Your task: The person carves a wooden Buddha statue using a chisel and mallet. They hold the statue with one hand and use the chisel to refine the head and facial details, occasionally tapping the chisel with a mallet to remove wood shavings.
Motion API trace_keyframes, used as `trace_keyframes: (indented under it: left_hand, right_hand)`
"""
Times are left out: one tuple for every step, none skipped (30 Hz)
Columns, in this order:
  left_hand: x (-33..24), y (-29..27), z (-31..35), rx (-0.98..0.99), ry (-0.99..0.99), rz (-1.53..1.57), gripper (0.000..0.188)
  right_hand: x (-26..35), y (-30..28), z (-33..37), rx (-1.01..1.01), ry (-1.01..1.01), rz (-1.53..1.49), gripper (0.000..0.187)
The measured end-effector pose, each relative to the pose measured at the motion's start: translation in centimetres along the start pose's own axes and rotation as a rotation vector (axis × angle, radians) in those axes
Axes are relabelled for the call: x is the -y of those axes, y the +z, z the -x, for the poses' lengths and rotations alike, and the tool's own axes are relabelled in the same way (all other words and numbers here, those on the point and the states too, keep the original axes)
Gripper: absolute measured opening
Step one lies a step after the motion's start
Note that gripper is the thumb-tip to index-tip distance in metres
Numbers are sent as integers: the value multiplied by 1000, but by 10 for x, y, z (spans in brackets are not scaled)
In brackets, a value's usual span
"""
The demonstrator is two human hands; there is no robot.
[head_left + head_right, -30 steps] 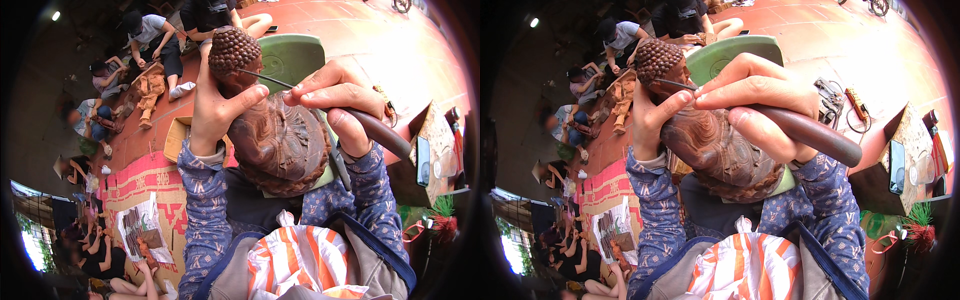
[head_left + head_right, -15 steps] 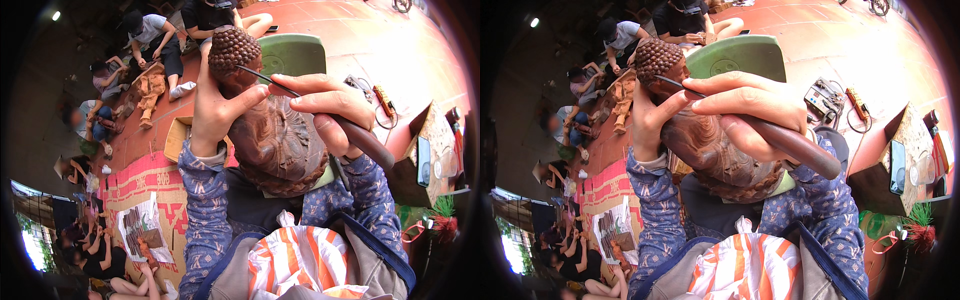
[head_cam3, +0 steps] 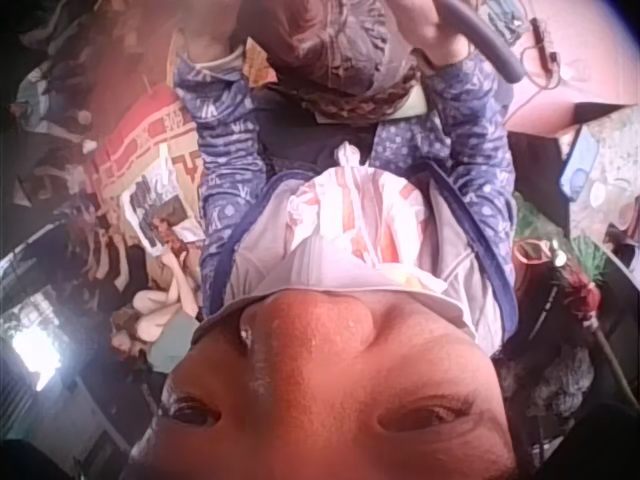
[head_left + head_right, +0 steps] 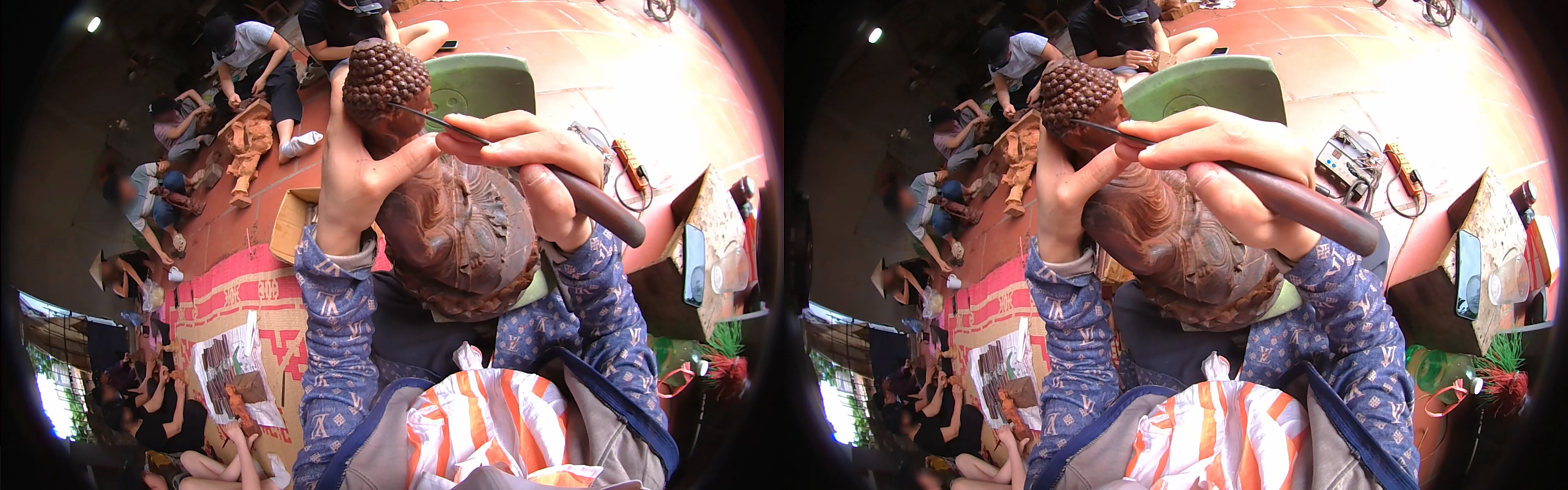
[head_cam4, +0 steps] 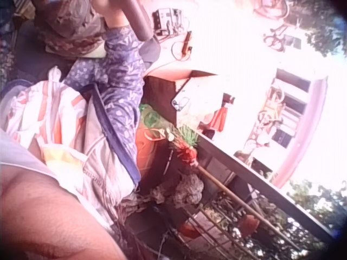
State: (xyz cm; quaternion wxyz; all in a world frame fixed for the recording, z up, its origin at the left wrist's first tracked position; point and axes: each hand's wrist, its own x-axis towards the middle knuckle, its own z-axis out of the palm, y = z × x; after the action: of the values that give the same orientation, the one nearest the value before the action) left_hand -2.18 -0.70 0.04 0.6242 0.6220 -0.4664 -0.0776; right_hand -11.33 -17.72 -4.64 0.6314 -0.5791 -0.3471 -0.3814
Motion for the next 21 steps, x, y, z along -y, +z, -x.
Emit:
trace_keyframes:
  left_hand:
    - [0, 0, 0, 1, 9, 10, 73]
    - [1, 0, 0, 2, 23, 31, 73]
    - [1, 0, 0, 2, 31, 34, 74]
    - [0, 0, 0, 1, 38, 37, 74]
    - [0, 0, 0, -1, 38, 24, 74]
    - [-1, 0, 0, 0, 33, 25, 75]
    - [-2, 1, 0, 0, 28, 27, 75]
    - [-2, 2, 0, 1, 16, 42, 76]
    - [-2, 1, 0, -12, 1, 24, 71]
    - [-2, 1, 1, -26, -14, 6, 67]
    - [-1, -1, 3, -51, -29, -44, 59]
    - [1, -2, 4, -73, -46, -91, 51]
    - [3, -2, 4, -77, -9, -84, 52]
    - [4, -1, 4, -82, 28, -76, 53]
    - [4, -2, 4, -83, 23, -60, 57]
    - [4, -2, 4, -83, 19, -45, 61]
    - [2, -6, 6, -79, -28, -24, 68]
    - [1, -7, 8, -71, -79, -3, 75]
    - [2, -5, 11, -152, 29, 5, 75]
    - [3, -1, 16, -233, 137, 12, 74]
    - [2, 1, 21, -307, 249, 17, 74]
  right_hand:
    - [3, 1, -1, 12, -11, 53, 28]
    - [8, 3, -2, 25, -21, 107, 27]
    - [13, 5, -5, 22, -8, 126, 27]
    - [18, 6, -8, 19, 6, 145, 27]
    - [23, 8, -11, 1, 45, 130, 26]
    - [27, 9, -13, -17, 82, 117, 26]
    - [26, 5, -15, 18, 15, 169, 25]
    - [30, 6, -15, -30, 120, 77, 27]
    - [34, 9, -14, -76, 226, -19, 30]
    - [38, 11, -15, -122, 332, -115, 34]
    - [41, 6, -20, -104, 394, -74, 39]
    - [44, 2, -26, -103, 435, -82, 39]
    - [45, -4, -28, -96, 455, -166, 38]
    - [46, -11, -28, -88, 474, -250, 38]
    - [46, -14, -26, -105, 426, -324, 36]
    - [48, -16, -23, -92, 395, -276, 36]
    - [51, -16, -19, -78, 362, -229, 36]
    - [53, -17, -15, -69, 331, -184, 35]
    - [53, -19, -9, -21, 302, -113, 35]
    - [56, -13, -3, -101, 351, -89, 34]
    - [62, -15, 1, -95, 396, -89, 35]
